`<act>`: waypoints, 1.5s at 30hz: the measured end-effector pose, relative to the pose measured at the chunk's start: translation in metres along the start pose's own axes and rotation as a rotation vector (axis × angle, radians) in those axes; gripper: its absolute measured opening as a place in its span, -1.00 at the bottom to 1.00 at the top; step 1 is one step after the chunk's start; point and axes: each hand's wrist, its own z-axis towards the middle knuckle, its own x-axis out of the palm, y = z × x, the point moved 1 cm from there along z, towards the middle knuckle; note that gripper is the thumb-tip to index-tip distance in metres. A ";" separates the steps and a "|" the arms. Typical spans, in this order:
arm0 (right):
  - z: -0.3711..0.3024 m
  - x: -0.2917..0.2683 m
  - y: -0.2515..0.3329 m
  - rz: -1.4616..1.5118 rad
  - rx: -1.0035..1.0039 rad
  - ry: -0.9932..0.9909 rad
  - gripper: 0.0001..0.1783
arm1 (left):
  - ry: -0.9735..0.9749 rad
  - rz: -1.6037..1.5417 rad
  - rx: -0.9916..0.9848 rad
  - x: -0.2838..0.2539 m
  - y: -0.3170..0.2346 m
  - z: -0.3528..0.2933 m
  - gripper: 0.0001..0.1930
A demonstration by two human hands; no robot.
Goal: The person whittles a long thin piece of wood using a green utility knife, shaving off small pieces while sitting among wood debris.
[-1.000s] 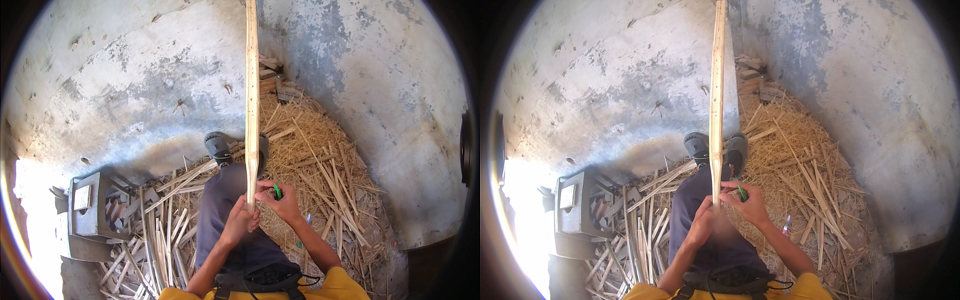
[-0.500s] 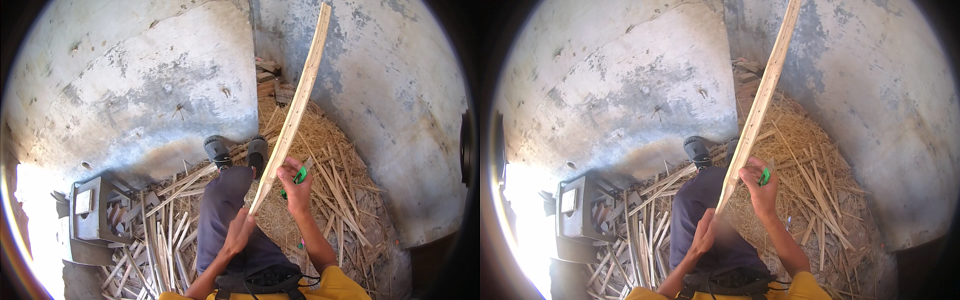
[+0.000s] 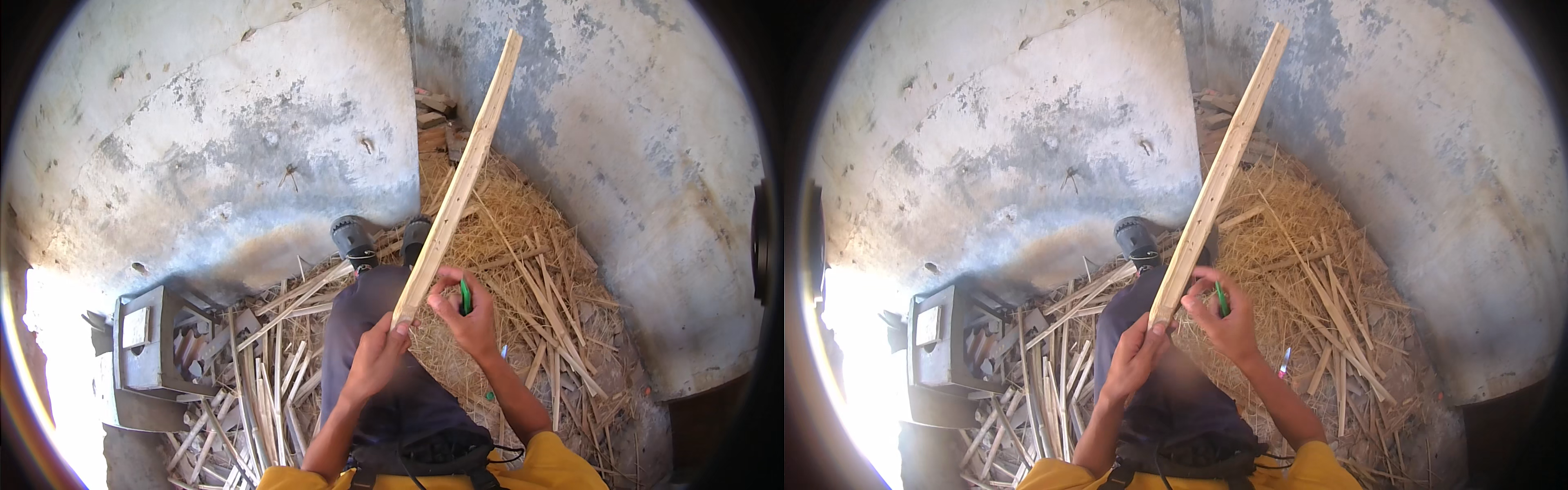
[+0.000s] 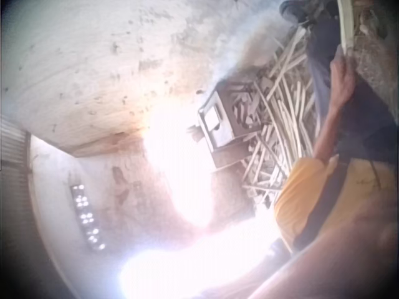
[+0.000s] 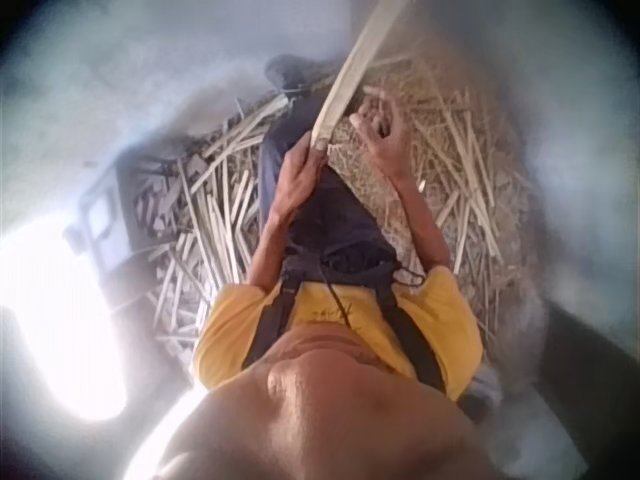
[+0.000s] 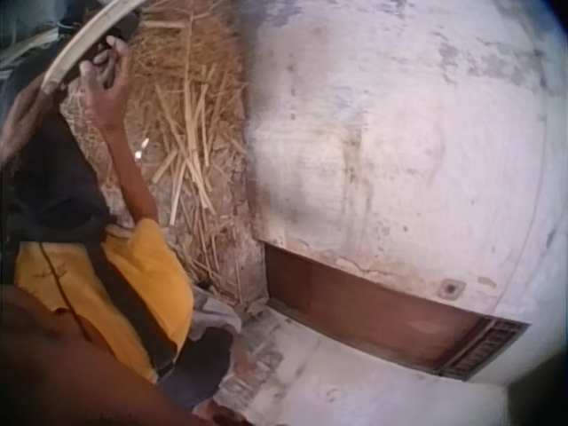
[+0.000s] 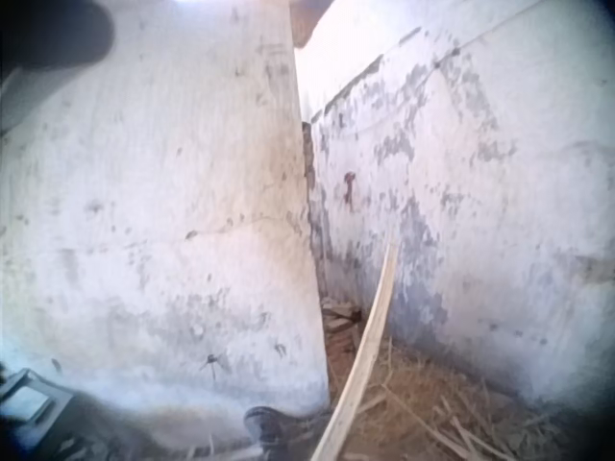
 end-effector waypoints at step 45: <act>0.022 -0.060 -0.017 -0.795 -0.522 -0.267 -0.82 | -0.088 0.352 0.009 0.008 0.004 -0.060 -0.70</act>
